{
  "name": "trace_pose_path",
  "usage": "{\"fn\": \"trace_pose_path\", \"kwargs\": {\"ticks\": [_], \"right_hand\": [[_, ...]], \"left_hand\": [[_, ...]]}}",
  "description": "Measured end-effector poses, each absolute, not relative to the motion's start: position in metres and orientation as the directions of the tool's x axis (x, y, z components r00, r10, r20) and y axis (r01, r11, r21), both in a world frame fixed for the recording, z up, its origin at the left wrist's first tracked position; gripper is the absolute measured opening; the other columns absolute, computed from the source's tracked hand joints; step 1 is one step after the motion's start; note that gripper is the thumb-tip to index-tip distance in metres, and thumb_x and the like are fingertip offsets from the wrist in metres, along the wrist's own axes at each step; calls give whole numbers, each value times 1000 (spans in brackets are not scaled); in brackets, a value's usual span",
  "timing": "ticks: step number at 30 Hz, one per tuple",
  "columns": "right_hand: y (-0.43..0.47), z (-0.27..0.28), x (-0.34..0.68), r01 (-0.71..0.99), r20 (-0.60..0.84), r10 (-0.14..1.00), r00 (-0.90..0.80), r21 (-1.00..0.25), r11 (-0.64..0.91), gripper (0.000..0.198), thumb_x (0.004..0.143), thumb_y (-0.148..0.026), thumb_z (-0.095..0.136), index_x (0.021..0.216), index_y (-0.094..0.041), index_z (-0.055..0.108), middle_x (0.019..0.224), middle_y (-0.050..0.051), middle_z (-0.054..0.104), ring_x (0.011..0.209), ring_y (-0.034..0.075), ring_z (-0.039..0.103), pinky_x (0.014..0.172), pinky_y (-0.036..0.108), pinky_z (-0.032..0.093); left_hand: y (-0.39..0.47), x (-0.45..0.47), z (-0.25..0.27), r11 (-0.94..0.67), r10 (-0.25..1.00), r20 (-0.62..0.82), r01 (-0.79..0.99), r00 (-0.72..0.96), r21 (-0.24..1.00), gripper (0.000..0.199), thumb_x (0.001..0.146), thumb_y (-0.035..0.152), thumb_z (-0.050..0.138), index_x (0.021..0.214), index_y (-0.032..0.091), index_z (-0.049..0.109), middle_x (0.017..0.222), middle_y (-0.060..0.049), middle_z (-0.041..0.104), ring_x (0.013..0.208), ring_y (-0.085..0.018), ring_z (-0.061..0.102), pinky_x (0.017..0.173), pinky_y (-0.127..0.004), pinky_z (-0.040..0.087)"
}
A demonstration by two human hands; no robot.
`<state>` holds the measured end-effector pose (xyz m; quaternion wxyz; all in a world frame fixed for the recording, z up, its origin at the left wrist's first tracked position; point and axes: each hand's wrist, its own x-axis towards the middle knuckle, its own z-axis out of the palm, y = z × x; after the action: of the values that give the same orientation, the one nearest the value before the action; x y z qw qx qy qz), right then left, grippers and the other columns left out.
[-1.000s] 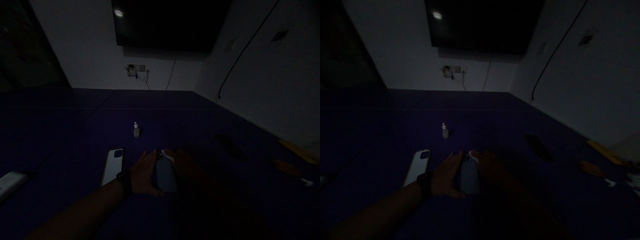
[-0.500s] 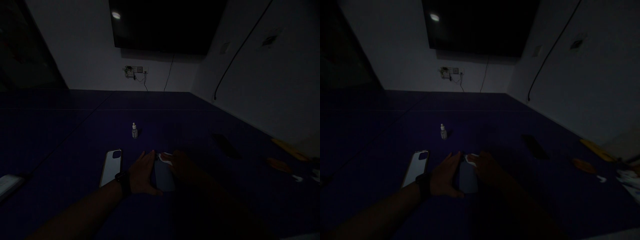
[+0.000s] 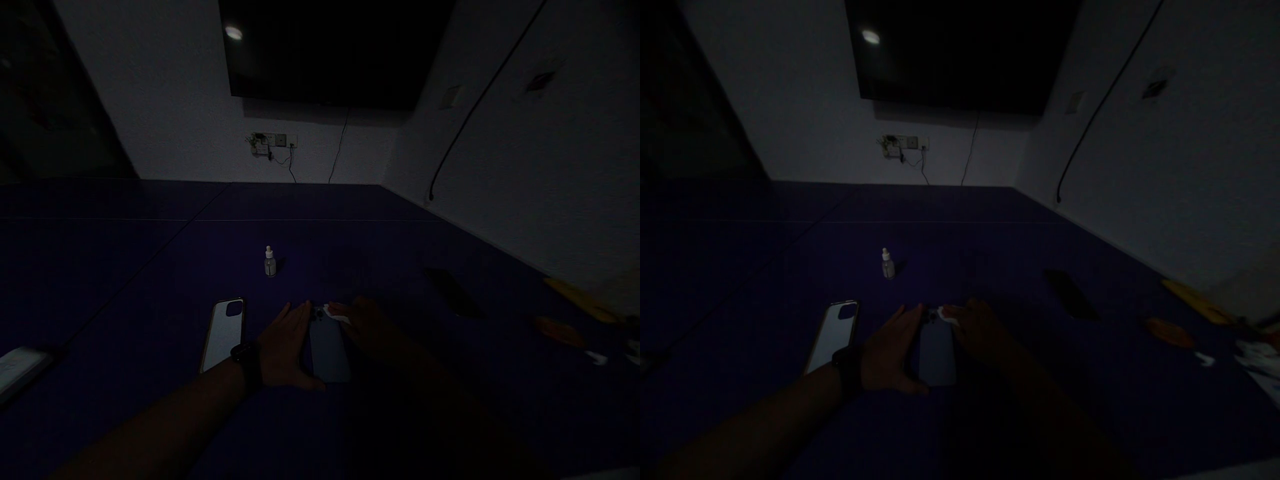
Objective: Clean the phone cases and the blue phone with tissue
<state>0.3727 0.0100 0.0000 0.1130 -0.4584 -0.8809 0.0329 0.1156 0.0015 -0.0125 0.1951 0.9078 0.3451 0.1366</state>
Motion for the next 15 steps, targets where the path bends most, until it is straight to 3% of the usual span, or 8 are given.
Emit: {"fn": "trace_pose_path", "kwargs": {"ticks": [6, 10, 12, 15], "right_hand": [[24, -13, 377, 808, 254, 839, -482, -241, 537, 46, 101, -25, 38, 143, -25, 58, 132, 10, 67, 97, 25, 58, 90, 43, 44], [29, -15, 383, 814, 254, 856, -450, -276, 510, 46, 103, -30, 34, 141, -24, 60, 123, 10, 71, 94, 24, 60, 88, 42, 46], [30, -16, 386, 806, 257, 858, -446, -301, 509, 46, 103, -31, 33, 140, -27, 60, 128, 8, 70, 94, 24, 61, 88, 42, 47], [33, -19, 389, 799, 292, 851, -436, -309, 515, 47, 103, -32, 31, 139, -28, 61, 138, 5, 65, 94, 25, 60, 88, 45, 48]], "left_hand": [[-6, 116, -4, -706, 677, 133, 586, 724, 398, 137, 67, 86, 63, 159, 6, -1, 163, -31, 16, 153, -44, 17, 122, -65, 14], [-21, 115, 25, -666, 738, 96, 700, 668, 257, 120, 77, 86, 53, 159, 9, 11, 164, -28, 20, 153, -42, 19, 122, -60, 20], [-27, 110, 46, -561, 826, 18, 818, 563, 125, 109, 78, 77, 61, 157, 13, 23, 160, -26, 31, 149, -45, 29, 118, -62, 27], [-26, 94, 73, -247, 961, -146, 967, 236, -65, 91, 85, 66, 60, 152, 11, 36, 142, -29, 54, 128, -47, 55, 99, -58, 48]]}}
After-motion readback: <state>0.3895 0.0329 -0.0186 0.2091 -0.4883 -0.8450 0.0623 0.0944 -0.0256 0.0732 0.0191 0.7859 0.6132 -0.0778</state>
